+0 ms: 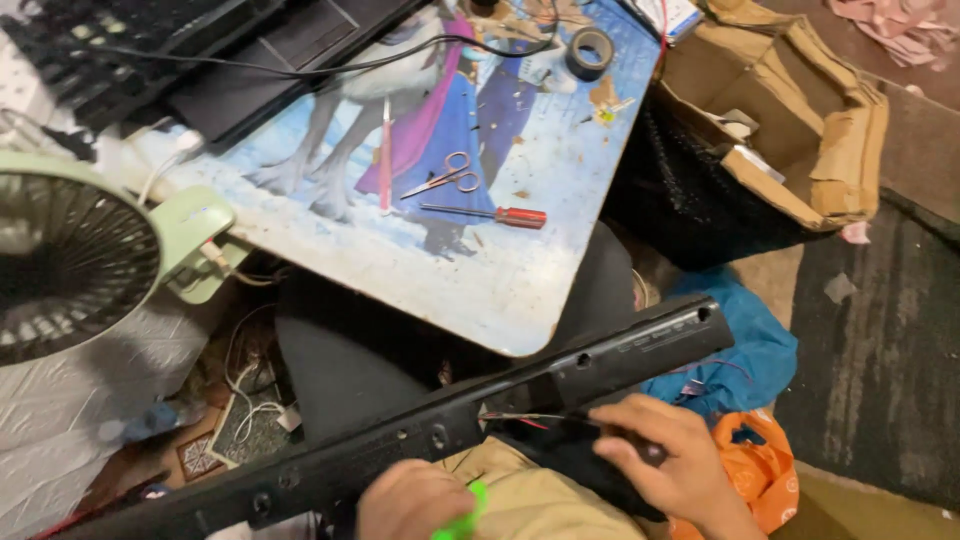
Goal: The person is disassembling a soundbar to inspect or repair internal components using a screwdriver and a prying tool.
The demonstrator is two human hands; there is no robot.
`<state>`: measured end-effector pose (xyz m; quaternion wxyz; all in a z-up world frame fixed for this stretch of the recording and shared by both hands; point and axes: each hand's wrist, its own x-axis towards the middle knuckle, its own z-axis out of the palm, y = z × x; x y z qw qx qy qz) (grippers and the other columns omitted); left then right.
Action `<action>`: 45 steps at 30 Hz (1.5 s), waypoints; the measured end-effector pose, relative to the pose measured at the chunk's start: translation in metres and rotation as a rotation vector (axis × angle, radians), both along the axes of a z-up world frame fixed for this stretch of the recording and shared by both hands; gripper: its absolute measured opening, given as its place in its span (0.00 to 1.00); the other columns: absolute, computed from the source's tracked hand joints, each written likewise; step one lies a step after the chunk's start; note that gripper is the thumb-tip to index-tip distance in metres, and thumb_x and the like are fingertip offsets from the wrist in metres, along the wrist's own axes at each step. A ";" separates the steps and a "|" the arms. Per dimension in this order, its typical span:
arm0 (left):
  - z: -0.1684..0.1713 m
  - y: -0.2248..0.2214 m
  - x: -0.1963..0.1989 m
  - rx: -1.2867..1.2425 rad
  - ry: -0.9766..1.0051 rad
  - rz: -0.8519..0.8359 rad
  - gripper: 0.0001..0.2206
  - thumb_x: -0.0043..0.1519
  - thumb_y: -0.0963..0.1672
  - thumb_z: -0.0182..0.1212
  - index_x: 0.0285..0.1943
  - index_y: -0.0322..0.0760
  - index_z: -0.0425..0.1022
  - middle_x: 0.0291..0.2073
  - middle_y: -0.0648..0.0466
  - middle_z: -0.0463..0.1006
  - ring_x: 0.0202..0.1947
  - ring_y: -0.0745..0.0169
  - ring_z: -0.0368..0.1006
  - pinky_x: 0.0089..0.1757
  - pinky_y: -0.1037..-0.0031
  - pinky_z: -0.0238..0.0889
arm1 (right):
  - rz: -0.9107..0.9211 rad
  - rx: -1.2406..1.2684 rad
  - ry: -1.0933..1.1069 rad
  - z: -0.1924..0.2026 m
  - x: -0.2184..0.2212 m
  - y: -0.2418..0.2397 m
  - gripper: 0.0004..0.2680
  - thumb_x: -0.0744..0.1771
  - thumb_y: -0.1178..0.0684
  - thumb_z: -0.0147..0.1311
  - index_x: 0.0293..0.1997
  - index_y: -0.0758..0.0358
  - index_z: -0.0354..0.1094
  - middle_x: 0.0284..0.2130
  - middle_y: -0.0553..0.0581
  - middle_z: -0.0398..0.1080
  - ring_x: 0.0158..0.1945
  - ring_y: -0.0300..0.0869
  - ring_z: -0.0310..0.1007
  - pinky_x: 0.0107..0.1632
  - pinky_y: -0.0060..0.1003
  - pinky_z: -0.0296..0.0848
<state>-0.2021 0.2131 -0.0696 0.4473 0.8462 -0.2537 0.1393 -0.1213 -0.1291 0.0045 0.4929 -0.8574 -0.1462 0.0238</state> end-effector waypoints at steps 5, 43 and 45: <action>0.014 0.038 0.015 0.250 0.317 0.211 0.18 0.56 0.57 0.60 0.31 0.43 0.76 0.27 0.53 0.79 0.28 0.43 0.78 0.35 0.51 0.63 | -0.049 -0.382 -0.148 0.012 0.022 0.003 0.17 0.66 0.41 0.68 0.61 0.48 0.77 0.57 0.55 0.74 0.32 0.43 0.80 0.36 0.44 0.77; 0.062 -0.019 0.068 -0.206 0.017 0.178 0.12 0.65 0.37 0.73 0.56 0.28 0.83 0.53 0.45 0.84 0.49 0.47 0.83 0.50 0.61 0.79 | -0.338 -0.821 0.295 0.026 0.052 -0.042 0.30 0.64 0.56 0.69 0.77 0.39 0.65 0.81 0.35 0.62 0.50 0.47 0.88 0.42 0.57 0.82; 0.062 -0.020 0.066 -0.302 0.042 0.137 0.18 0.62 0.29 0.57 0.59 0.24 0.82 0.56 0.40 0.82 0.43 0.53 0.89 0.49 0.67 0.88 | -0.353 -0.791 0.309 0.027 0.053 -0.042 0.30 0.64 0.57 0.69 0.78 0.40 0.66 0.81 0.36 0.62 0.48 0.49 0.87 0.46 0.55 0.82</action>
